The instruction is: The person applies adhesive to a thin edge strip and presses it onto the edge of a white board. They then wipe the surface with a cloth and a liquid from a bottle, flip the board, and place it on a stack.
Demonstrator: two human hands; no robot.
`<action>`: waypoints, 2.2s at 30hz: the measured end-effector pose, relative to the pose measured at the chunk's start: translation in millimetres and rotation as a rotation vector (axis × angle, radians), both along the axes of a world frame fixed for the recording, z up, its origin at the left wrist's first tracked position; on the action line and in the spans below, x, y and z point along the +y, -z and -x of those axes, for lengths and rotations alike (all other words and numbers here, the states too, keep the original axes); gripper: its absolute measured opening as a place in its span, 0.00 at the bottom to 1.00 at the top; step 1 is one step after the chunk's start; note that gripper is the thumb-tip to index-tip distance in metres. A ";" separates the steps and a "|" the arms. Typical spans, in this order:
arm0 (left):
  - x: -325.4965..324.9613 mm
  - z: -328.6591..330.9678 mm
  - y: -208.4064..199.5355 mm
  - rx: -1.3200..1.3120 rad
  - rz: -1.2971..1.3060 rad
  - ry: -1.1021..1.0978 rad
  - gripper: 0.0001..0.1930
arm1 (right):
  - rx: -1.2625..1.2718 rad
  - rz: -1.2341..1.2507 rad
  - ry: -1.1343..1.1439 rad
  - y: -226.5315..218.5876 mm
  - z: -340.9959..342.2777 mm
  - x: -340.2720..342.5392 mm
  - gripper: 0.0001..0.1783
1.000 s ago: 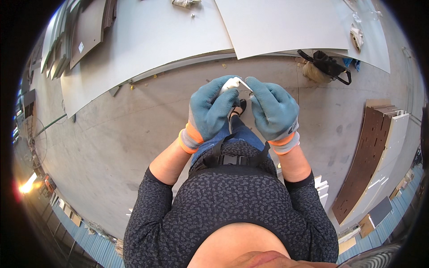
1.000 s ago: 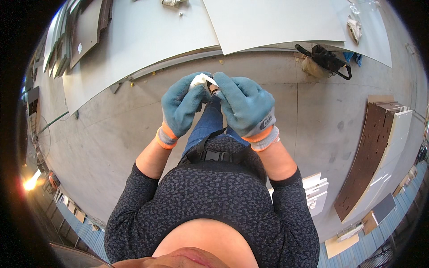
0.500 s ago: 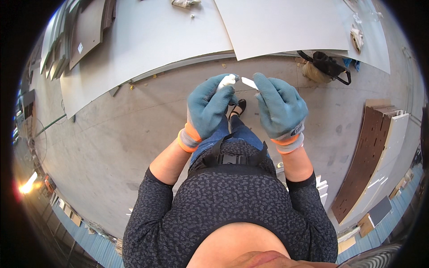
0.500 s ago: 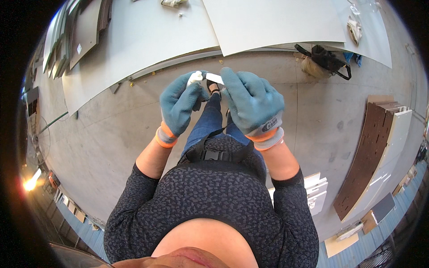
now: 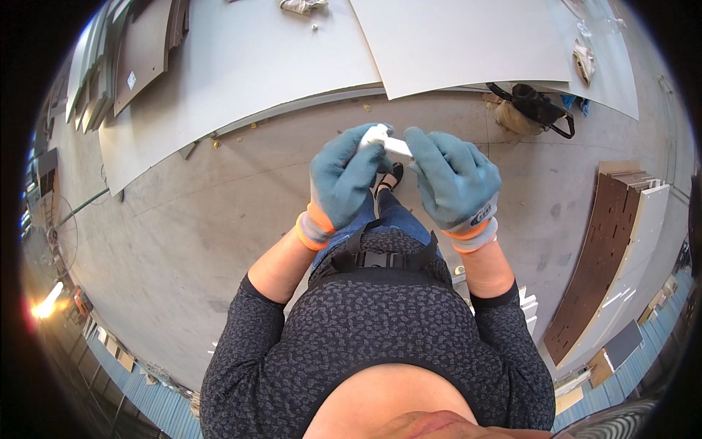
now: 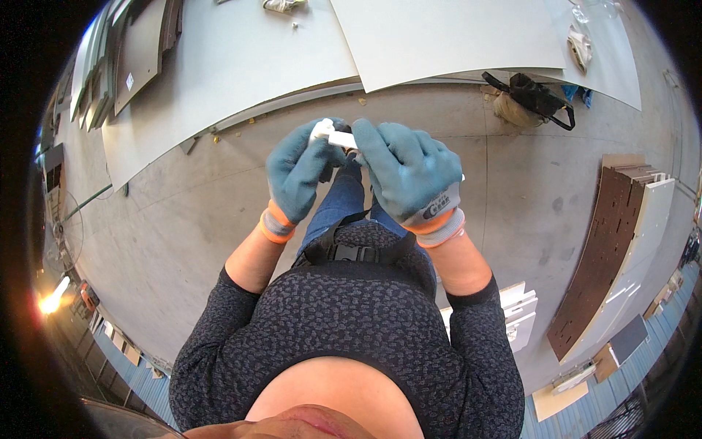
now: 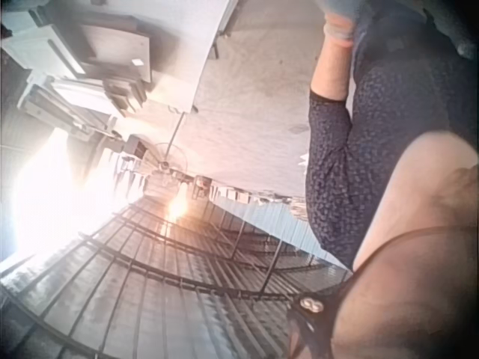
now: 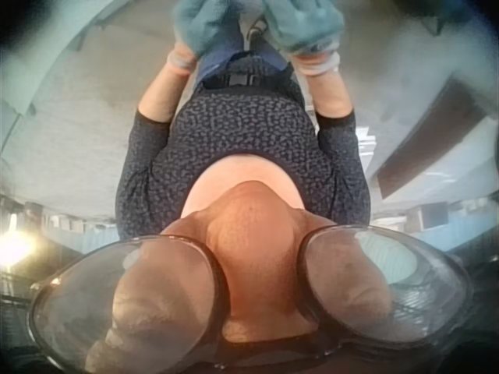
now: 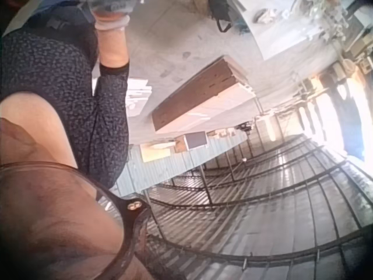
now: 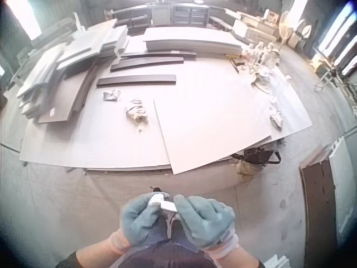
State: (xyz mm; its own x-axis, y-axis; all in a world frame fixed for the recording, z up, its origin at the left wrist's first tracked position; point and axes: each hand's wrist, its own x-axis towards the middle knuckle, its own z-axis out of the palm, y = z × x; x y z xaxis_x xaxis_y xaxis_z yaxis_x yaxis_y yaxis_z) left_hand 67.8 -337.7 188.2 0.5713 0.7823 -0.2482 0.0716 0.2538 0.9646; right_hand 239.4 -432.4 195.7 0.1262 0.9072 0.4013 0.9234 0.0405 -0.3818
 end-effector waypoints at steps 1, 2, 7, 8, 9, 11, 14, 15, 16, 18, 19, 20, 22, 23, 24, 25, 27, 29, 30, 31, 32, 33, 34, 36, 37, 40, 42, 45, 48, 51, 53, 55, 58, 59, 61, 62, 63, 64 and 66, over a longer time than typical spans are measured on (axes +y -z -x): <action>3.8 0.8 -0.2 0.016 -0.007 -0.010 0.15 | -0.009 -0.006 -0.008 1.1 -1.3 -1.0 0.25; 6.8 2.1 -0.4 0.033 -0.014 -0.019 0.15 | -0.018 -0.012 -0.016 3.6 -2.6 -2.1 0.25; 5.1 1.2 3.4 -0.015 -0.072 -0.007 0.14 | 0.396 -0.032 0.056 5.9 -2.2 0.0 0.19; 3.2 0.4 2.3 -0.011 -0.063 -0.009 0.14 | 0.575 0.008 0.086 5.1 -0.2 -0.2 0.18; 1.5 0.0 1.2 -0.006 -0.054 -0.011 0.14 | 0.754 0.048 0.115 4.6 1.8 -0.4 0.17; -0.3 -1.4 -1.4 0.001 -0.065 0.010 0.14 | 0.848 0.075 0.137 3.8 4.4 -0.1 0.16; -3.2 -3.6 -2.1 -0.030 -0.029 0.021 0.14 | 0.988 0.115 0.173 5.5 6.9 -2.5 0.16; -4.1 -4.2 -2.2 -0.047 -0.008 0.020 0.14 | 1.034 0.129 0.185 6.1 7.5 -3.3 0.16; -4.9 -4.6 -2.6 -0.045 0.009 0.023 0.14 | 1.030 0.132 0.185 6.2 7.9 -4.1 0.16; -5.6 -5.2 -4.6 -0.040 0.041 0.029 0.14 | 1.023 0.137 0.185 6.2 8.4 -5.2 0.16; -5.9 -5.5 -4.6 -0.033 0.018 0.036 0.14 | 1.021 0.125 0.191 5.9 9.2 -5.2 0.15; -5.9 -5.9 -4.4 -0.027 -0.005 0.043 0.14 | 1.019 0.113 0.198 5.6 10.6 -4.4 0.15; -6.4 -5.9 -4.2 -0.022 -0.021 0.054 0.14 | 0.939 0.077 0.176 5.0 11.0 -2.8 0.15; -6.7 -5.6 -4.2 -0.023 -0.015 0.058 0.14 | 0.861 0.054 0.149 4.8 10.4 -1.5 0.16; -7.0 -5.4 -4.1 -0.025 -0.009 0.063 0.14 | 0.783 0.030 0.122 4.9 10.2 -1.0 0.16; -7.3 -5.7 -3.7 -0.036 -0.009 0.057 0.14 | 0.732 0.018 0.118 5.3 10.2 -1.3 0.16; -8.5 -6.6 -2.5 -0.059 -0.007 0.047 0.14 | 0.628 -0.005 0.110 6.7 10.4 -2.1 0.17; -9.4 -6.4 -3.6 -0.044 0.014 0.036 0.14 | 0.534 -0.049 0.077 9.7 8.7 -2.0 0.19; -9.8 -6.3 -3.9 -0.036 0.024 0.031 0.14 | 0.487 -0.070 0.060 10.7 8.1 -2.0 0.20; -10.0 -5.9 -2.6 -0.026 0.012 0.026 0.14 | 0.437 -0.052 0.062 9.1 8.6 -2.5 0.22; -10.5 -5.2 -0.3 -0.015 0.000 0.021 0.14 | 0.386 -0.034 0.063 5.8 9.6 -3.5 0.23; -10.7 -4.7 1.3 -0.005 -0.012 0.016 0.14 | 0.336 -0.016 0.065 3.8 10.5 -4.6 0.24; -10.9 -4.2 1.7 -0.007 -0.008 0.020 0.14 | 0.292 -0.019 0.069 3.9 11.1 -5.5 0.25; -11.1 -3.0 2.2 -0.011 -0.001 0.028 0.14 | 0.203 -0.025 0.078 5.1 12.3 -7.1 0.27; -10.7 -2.7 1.0 -0.010 0.000 0.037 0.14 | 0.173 -0.026 0.079 5.6 12.3 -8.0 0.27; -10.0 -2.6 -2.4 -0.006 0.006 0.055 0.14 | 0.098 -0.029 0.083 6.8 11.9 -10.2 0.28; -10.4 -2.9 -2.9 0.000 0.013 0.054 0.14 | 0.069 -0.030 0.088 6.9 11.8 -10.5 0.28; -10.0 -2.9 -5.5 -0.018 0.010 0.055 0.14 | 0.053 -0.046 0.089 6.3 9.8 -10.7 0.28; -11.4 -2.9 -4.0 -0.031 -0.006 0.040 0.14 | 0.040 -0.035 0.096 5.6 9.0 -10.7 0.28; -11.0 -2.4 -3.8 -0.028 -0.001 0.043 0.14 | 0.025 -0.042 0.092 6.9 9.0 -11.5 0.28; -9.9 -1.9 -2.8 -0.004 -0.018 0.040 0.14 | 0.009 -0.038 0.098 7.9 10.2 -11.9 0.28; -7.3 -1.2 -3.4 0.011 -0.024 0.034 0.14 | -0.018 -0.017 0.095 8.0 10.7 -12.6 0.28; -2.2 -1.9 -8.9 0.011 -0.015 0.010 0.14 | -0.070 0.004 0.094 11.2 6.9 -15.4 0.27; -1.9 -2.5 -10.0 0.007 -0.012 -0.005 0.14 | -0.085 -0.013 0.105 18.0 5.2 -16.9 0.26; -0.9 -3.0 -11.1 0.001 -0.007 -0.015 0.14 | -0.057 -0.049 0.125 21.4 4.3 -15.8 0.24; -0.2 -3.1 -11.3 0.000 -0.005 -0.010 0.14 | -0.015 -0.069 0.132 20.0 4.7 -13.8 0.23; 0.2 -3.2 -11.4 -0.001 -0.003 -0.005 0.14 | 0.027 -0.088 0.140 18.2 5.0 -11.8 0.22; -0.2 -2.6 -10.7 -0.001 -0.002 0.002 0.14 | 0.183 -0.075 0.122 15.4 5.3 -9.5 0.21; -1.6 -1.5 -8.8 0.000 -0.001 0.016 0.14 | 0.494 -0.047 0.085 10.3 6.4 -5.1 0.20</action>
State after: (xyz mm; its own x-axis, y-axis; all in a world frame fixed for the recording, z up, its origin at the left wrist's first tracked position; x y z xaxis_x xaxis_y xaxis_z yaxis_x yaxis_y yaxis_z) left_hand 69.3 -339.4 197.0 0.5839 0.7733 -0.2471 0.0753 0.2514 0.9649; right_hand 233.0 -437.6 185.4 0.3843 0.8676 0.3154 0.6336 0.0006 -0.7737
